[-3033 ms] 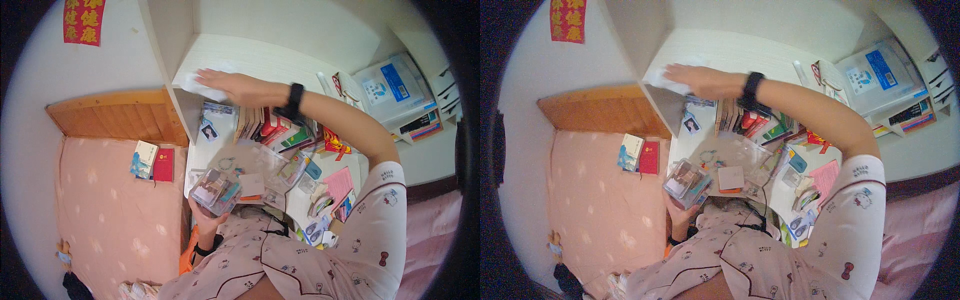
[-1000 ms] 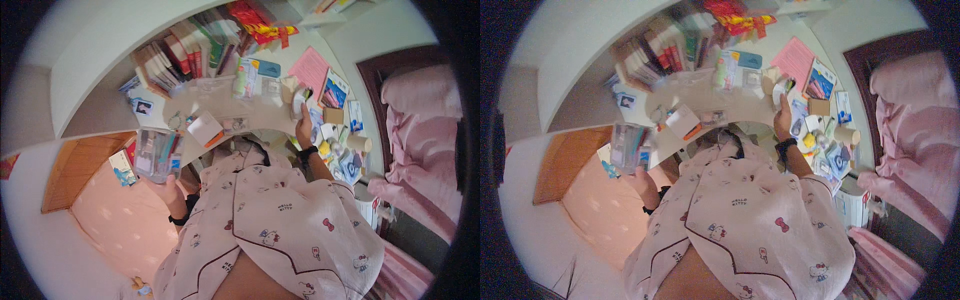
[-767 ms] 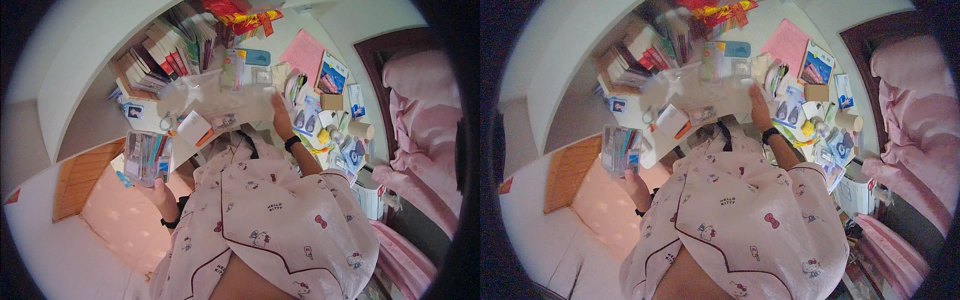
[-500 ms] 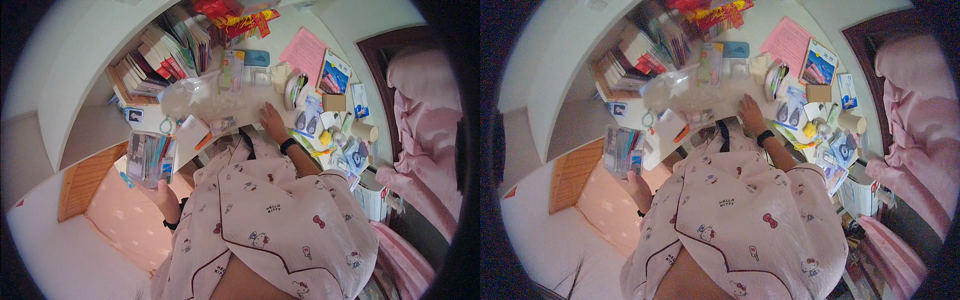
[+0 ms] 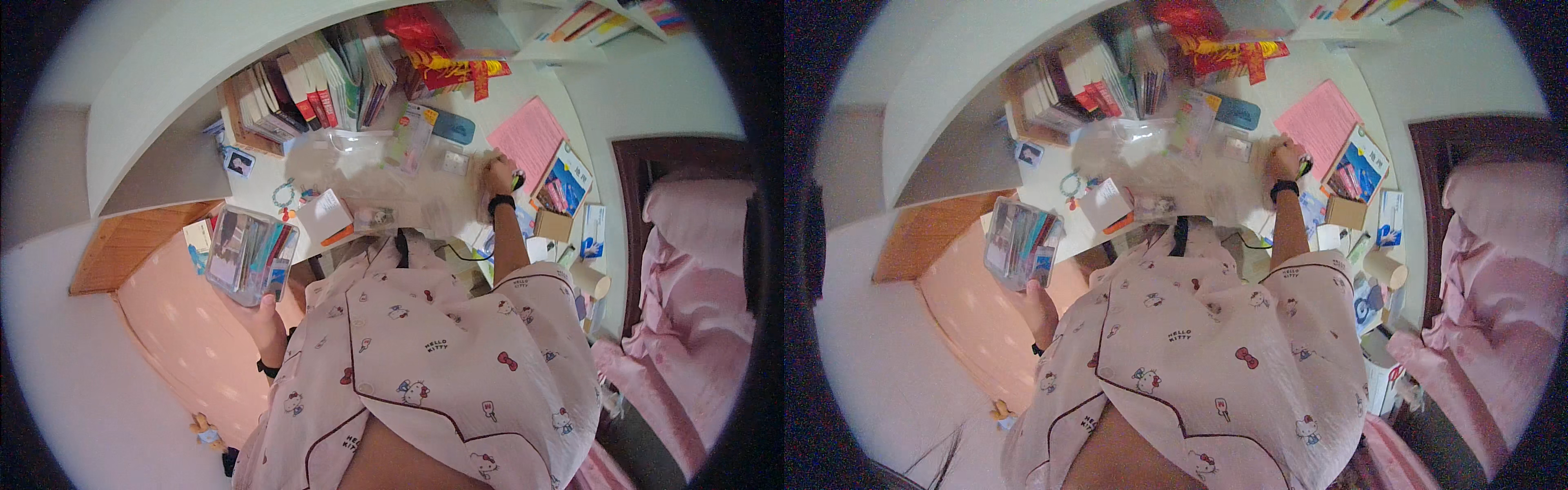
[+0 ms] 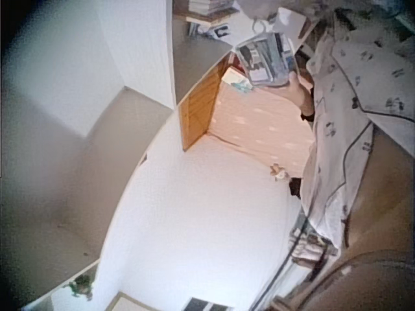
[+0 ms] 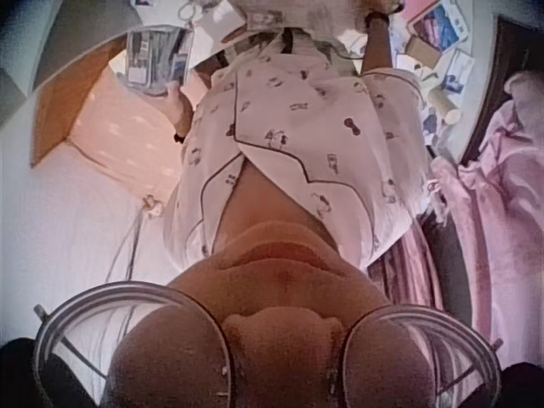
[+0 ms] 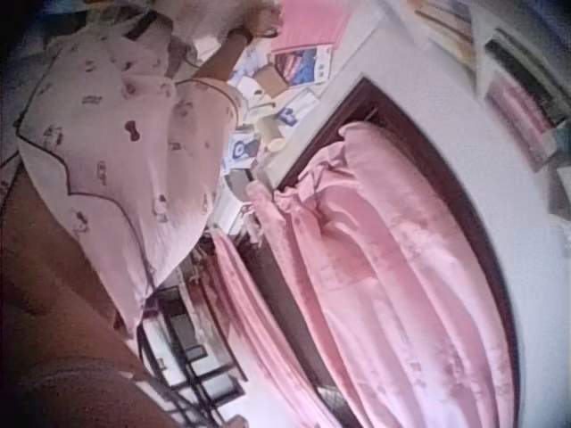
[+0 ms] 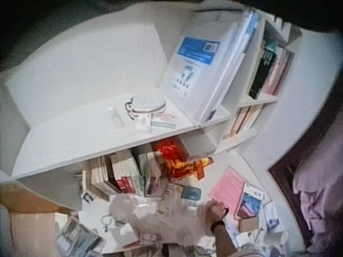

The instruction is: The recorder is organizing objects on a desk and wiping the surface with a tissue.

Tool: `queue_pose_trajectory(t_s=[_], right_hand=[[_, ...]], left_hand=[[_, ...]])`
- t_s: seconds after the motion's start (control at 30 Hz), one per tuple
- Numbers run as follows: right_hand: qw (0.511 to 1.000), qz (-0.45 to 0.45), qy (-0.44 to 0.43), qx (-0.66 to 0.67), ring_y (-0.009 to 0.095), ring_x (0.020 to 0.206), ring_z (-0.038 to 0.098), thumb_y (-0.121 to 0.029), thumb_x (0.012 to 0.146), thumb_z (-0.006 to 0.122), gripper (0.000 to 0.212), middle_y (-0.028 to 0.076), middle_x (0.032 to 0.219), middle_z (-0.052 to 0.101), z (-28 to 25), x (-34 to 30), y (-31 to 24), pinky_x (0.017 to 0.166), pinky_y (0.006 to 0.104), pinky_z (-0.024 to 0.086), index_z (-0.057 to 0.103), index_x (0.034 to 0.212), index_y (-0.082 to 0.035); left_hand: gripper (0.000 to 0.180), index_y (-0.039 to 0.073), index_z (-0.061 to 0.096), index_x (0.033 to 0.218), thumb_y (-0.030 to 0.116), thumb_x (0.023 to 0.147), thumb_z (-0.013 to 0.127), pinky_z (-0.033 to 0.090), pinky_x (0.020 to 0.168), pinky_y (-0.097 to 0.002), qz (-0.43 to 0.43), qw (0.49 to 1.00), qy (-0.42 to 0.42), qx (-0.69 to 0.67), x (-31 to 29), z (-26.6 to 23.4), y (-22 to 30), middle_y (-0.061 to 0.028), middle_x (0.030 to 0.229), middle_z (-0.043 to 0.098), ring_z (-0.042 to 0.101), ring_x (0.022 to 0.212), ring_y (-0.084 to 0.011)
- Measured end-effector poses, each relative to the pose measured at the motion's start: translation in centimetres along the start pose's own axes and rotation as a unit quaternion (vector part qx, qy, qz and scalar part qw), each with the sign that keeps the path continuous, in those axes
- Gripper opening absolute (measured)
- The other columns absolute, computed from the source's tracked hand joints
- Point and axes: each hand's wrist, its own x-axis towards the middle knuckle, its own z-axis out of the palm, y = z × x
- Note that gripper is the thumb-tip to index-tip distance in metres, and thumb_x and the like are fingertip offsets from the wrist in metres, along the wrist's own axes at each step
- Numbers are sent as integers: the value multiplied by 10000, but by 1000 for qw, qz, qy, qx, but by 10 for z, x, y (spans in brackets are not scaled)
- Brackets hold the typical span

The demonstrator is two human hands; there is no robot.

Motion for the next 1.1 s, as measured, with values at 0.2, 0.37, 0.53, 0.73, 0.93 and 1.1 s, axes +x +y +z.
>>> queue_pose_trajectory(t_s=[0.2, 0.37, 0.53, 0.73, 0.93, 1.1], right_hand=[[982, 54, 117, 135, 274, 822, 585, -142, 838, 597, 172, 169, 863, 589, -71, 6, -42, 743, 376, 470, 580, 831, 29], [888, 68, 202, 407, 176, 800, 550, -48, 871, 588, 148, 82, 860, 549, -142, 13, -103, 748, 291, 466, 520, 994, -3], [868, -25, 367, 332, 199, 983, 513, -85, 988, 498, 97, 125, 1085, 523, -281, 14, -223, 908, 313, 419, 470, 1045, -12], [824, -313, 331, 338, 265, 1100, 546, -66, 986, 475, 156, 245, 1266, 509, -375, 53, -381, 945, 354, 438, 427, 1105, 23], [793, -562, 178, 154, 353, 1047, 594, -114, 976, 462, 240, 235, 1171, 585, -351, 106, -518, 929, 378, 463, 519, 1162, 26], [842, -522, -46, 128, 442, 1287, 418, -248, 991, 463, 436, 301, 1350, 465, -308, 123, -540, 1087, 449, 341, 441, 1331, 25]], left_hand=[[866, -14, 195, 1470, 263, 779, 638, 285, 1096, -412, -5, 999, 37, 20, -4, -1, 10, -177, 1420, 351, 367, 1309, -286], [878, -6, 188, 1476, 226, 760, 638, 299, 1092, -411, -8, 999, 48, 7, 9, -4, 5, -171, 1418, 353, 373, 1303, -286], [1126, 27, 177, 1478, 307, 639, 875, 312, 1093, -428, -34, 995, 56, -71, 10, -11, 10, -139, 1430, 328, 352, 1320, -286], [1098, 38, 229, 1426, 302, 598, 900, 384, 1053, -399, -18, 985, 12, -169, 24, -7, 14, -114, 1356, 383, 419, 1264, -253], [1074, 39, 248, 1420, 367, 617, 882, 397, 1054, -418, -1, 986, 37, -161, 14, -23, 7, -129, 1366, 398, 430, 1279, -264], [1041, 40, 244, 1432, 321, 642, 861, 380, 1067, -424, 18, 980, 63, -186, 7, -32, -14, -127, 1366, 398, 425, 1281, -274]])
